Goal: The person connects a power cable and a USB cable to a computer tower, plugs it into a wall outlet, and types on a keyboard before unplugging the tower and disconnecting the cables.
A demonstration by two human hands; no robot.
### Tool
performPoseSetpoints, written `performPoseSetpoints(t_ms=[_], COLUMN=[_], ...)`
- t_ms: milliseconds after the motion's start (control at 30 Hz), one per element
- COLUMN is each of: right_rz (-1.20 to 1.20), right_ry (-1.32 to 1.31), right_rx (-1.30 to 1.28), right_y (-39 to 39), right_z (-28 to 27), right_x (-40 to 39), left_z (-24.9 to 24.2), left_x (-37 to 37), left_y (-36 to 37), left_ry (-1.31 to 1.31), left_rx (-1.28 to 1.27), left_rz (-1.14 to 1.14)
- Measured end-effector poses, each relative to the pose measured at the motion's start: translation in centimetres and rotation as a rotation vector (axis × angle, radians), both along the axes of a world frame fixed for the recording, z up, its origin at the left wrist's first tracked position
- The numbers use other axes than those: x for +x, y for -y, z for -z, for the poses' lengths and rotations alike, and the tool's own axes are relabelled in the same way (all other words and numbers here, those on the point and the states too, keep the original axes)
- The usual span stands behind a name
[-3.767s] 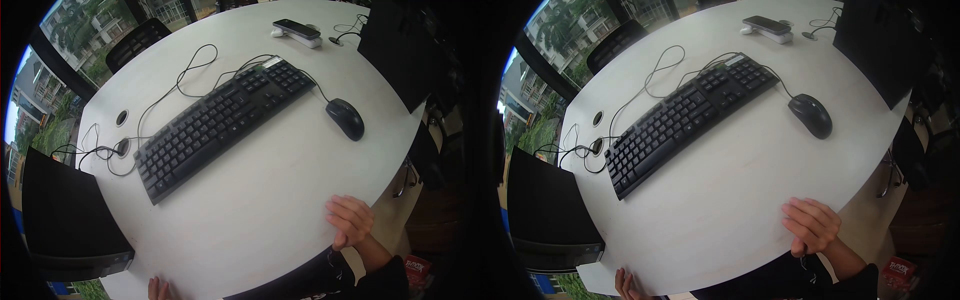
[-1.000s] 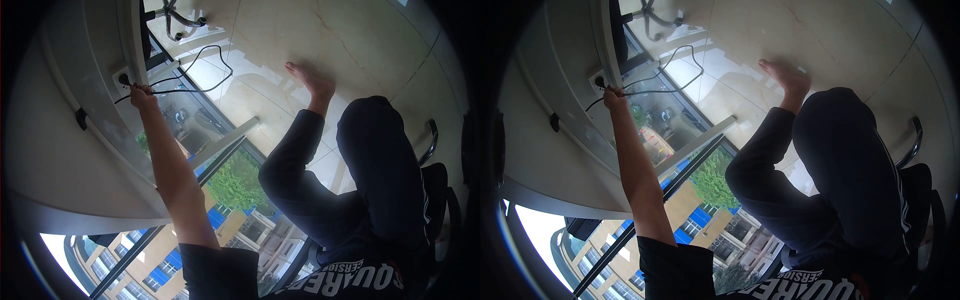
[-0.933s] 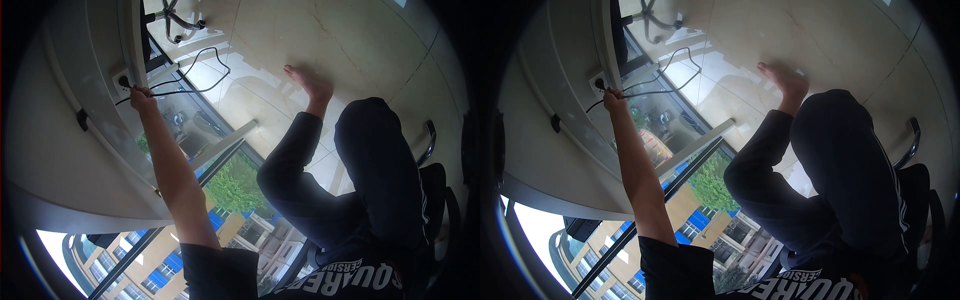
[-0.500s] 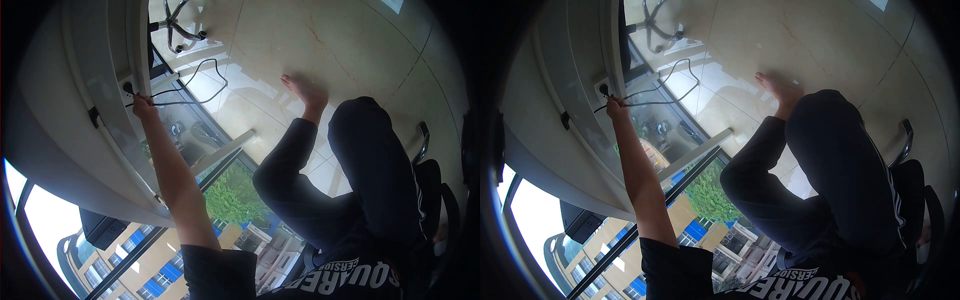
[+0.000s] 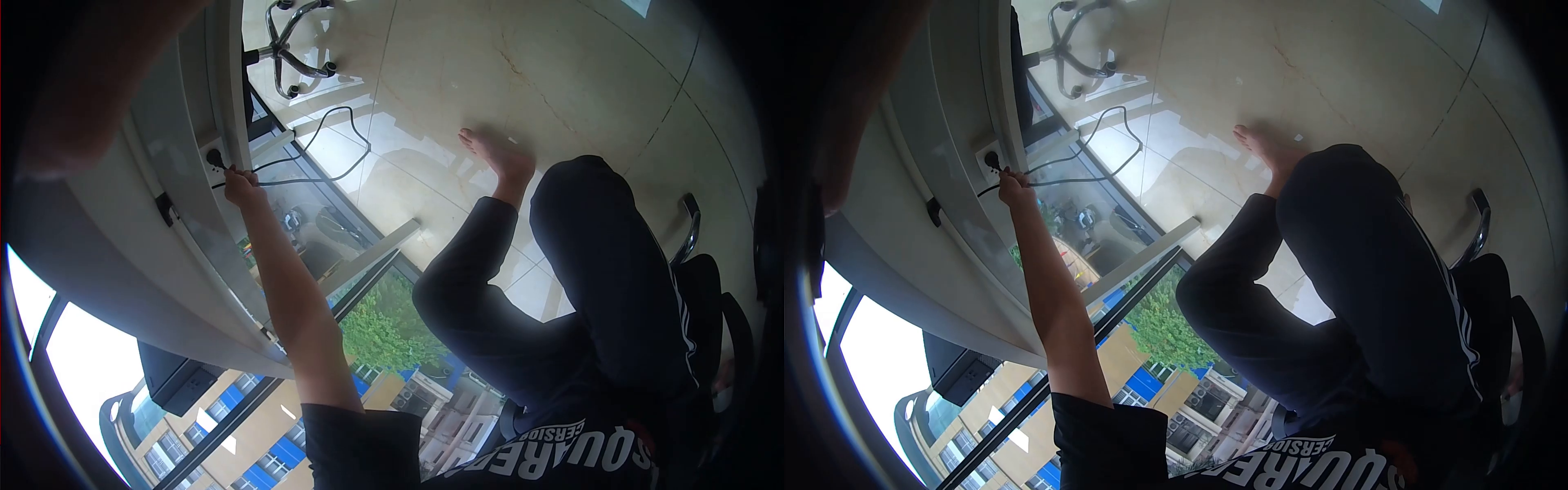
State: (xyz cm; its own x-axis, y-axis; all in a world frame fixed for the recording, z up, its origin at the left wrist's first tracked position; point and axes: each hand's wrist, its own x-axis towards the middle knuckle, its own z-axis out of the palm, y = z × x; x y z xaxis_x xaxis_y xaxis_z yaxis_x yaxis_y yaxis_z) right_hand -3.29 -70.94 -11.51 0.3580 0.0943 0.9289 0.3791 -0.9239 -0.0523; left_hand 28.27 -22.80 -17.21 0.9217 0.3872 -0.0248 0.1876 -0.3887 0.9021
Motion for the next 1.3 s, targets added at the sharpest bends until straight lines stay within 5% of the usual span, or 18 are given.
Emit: performPoseSetpoints(t_ms=[233, 300, 400, 533, 600, 967, 1167, 1300], right_rz=[-0.011, -0.022, -0.047, -0.084, -0.099, -0.004, 0.118, 0.136], right_ry=[0.031, 0.051, 0.078, 0.071, 0.092, -0.123, -0.134, -0.157], right_rx=[-0.047, -0.051, -0.115, -0.173, -0.196, 0.097, 0.215, 0.138], right_y=[1.0, 1.2, 1.4, 2.1, 2.2, -1.5, -4.3, -3.6], right_z=[-2.4, -3.2, -4.3, -4.8, -5.2, -3.1, -2.2, -2.1], right_x=[0.5, 0.5, 0.2, 0.7, 0.9, -3.4, -3.7, -3.8], left_z=[0.8, 8.6, 9.0, 7.5, 6.5, 8.6, 12.9, 14.3], left_x=[-1.4, -3.9, -18.7, -28.2, -31.3, -49.9, -52.3, -50.8], left_y=[-0.4, -6.3, 6.2, 9.6, 9.8, 11.6, 11.9, 11.7], left_ry=[-0.02, 0.305, -0.004, -0.204, -0.234, -0.011, -0.099, -0.068], left_rx=[0.018, 0.633, 0.144, -0.073, 0.128, 0.244, 0.01, 0.149], left_rz=[-0.003, 0.455, 0.225, 0.313, 0.439, 0.555, 0.537, 0.495])
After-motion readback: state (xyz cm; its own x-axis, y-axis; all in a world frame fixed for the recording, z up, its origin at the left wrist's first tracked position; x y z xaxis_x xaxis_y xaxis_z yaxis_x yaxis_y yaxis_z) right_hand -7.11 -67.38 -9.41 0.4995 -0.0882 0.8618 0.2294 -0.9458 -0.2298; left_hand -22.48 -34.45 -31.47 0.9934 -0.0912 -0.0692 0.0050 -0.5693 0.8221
